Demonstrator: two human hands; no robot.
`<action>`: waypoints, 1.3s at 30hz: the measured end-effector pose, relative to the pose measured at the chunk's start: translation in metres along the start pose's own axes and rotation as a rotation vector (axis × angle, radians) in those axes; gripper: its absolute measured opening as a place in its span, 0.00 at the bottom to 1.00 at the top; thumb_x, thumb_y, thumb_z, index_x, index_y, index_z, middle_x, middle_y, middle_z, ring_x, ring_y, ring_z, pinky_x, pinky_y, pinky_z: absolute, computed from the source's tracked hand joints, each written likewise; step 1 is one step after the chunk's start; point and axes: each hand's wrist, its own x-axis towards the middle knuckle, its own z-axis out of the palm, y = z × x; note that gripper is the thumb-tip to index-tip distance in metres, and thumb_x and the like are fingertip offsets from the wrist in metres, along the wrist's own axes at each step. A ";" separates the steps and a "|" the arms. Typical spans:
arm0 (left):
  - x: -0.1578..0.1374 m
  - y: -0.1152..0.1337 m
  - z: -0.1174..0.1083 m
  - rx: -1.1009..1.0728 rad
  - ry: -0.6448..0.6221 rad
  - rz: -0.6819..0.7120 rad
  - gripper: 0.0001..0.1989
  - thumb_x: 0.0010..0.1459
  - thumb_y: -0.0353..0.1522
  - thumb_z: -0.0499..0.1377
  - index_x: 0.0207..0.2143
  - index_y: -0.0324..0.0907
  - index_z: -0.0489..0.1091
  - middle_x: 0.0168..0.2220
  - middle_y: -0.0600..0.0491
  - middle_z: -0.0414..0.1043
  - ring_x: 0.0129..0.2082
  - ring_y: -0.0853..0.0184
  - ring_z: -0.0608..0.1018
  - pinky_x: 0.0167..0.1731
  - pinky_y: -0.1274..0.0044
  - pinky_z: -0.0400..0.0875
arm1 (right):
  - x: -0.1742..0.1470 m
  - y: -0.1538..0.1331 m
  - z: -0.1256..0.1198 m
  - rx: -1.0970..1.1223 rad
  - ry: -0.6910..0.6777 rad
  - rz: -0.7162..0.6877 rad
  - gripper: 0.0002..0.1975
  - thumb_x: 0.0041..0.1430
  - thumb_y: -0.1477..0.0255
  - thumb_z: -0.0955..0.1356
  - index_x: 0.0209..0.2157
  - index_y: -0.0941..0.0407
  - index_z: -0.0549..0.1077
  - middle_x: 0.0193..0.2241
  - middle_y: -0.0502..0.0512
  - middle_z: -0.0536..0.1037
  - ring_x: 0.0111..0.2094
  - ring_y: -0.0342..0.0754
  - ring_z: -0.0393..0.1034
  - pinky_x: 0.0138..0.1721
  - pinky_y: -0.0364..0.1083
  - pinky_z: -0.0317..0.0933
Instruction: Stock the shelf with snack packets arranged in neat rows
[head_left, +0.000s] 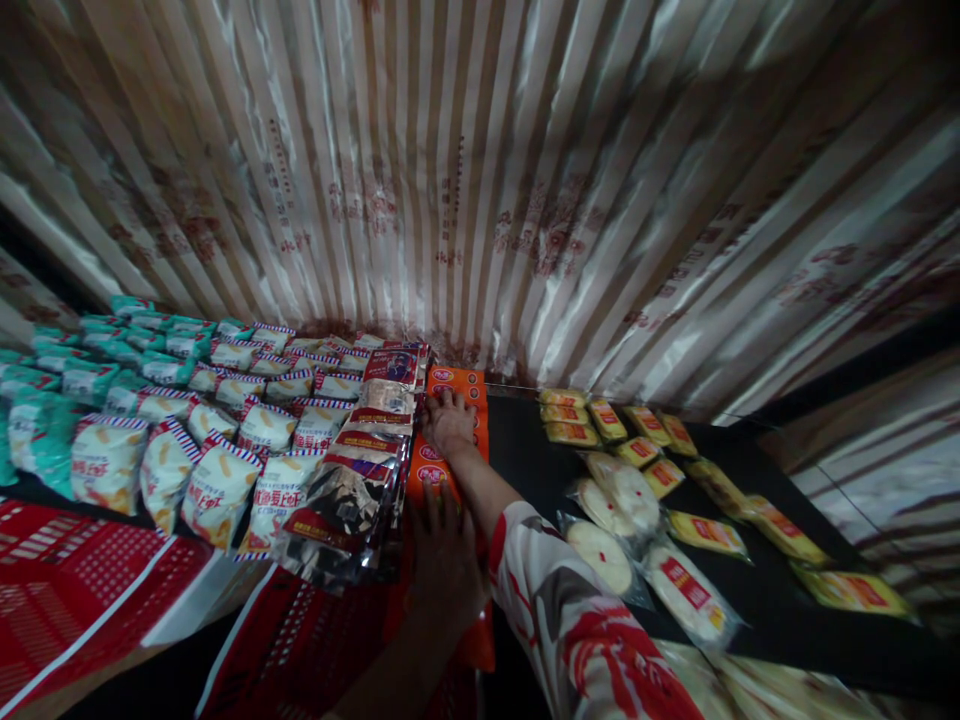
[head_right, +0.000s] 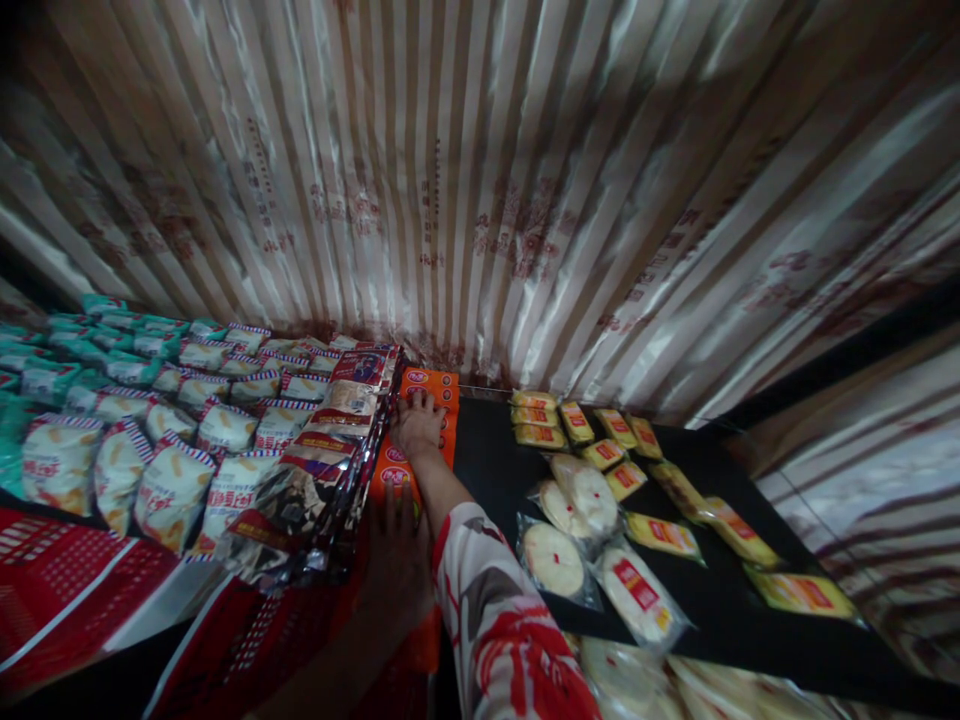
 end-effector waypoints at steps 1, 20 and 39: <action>0.000 0.000 0.000 -0.004 -0.004 0.001 0.33 0.52 0.44 0.52 0.57 0.37 0.60 0.61 0.37 0.53 0.61 0.41 0.51 0.55 0.47 0.46 | 0.001 0.001 0.000 0.000 0.000 -0.001 0.22 0.61 0.60 0.54 0.53 0.48 0.66 0.58 0.58 0.59 0.56 0.60 0.49 0.50 0.59 0.47; 0.000 0.000 -0.001 0.052 -0.050 0.012 0.34 0.50 0.46 0.53 0.57 0.39 0.60 0.62 0.38 0.52 0.61 0.42 0.51 0.55 0.48 0.44 | 0.014 0.009 0.005 0.152 -0.019 0.103 0.22 0.62 0.58 0.53 0.55 0.38 0.62 0.54 0.53 0.61 0.54 0.56 0.51 0.51 0.54 0.47; -0.001 0.002 0.001 0.015 0.009 -0.015 0.35 0.52 0.46 0.53 0.59 0.39 0.56 0.61 0.40 0.55 0.61 0.43 0.52 0.56 0.49 0.44 | 0.028 0.023 0.015 0.328 -0.037 0.084 0.16 0.56 0.65 0.63 0.45 0.38 0.72 0.51 0.45 0.66 0.53 0.50 0.55 0.54 0.51 0.48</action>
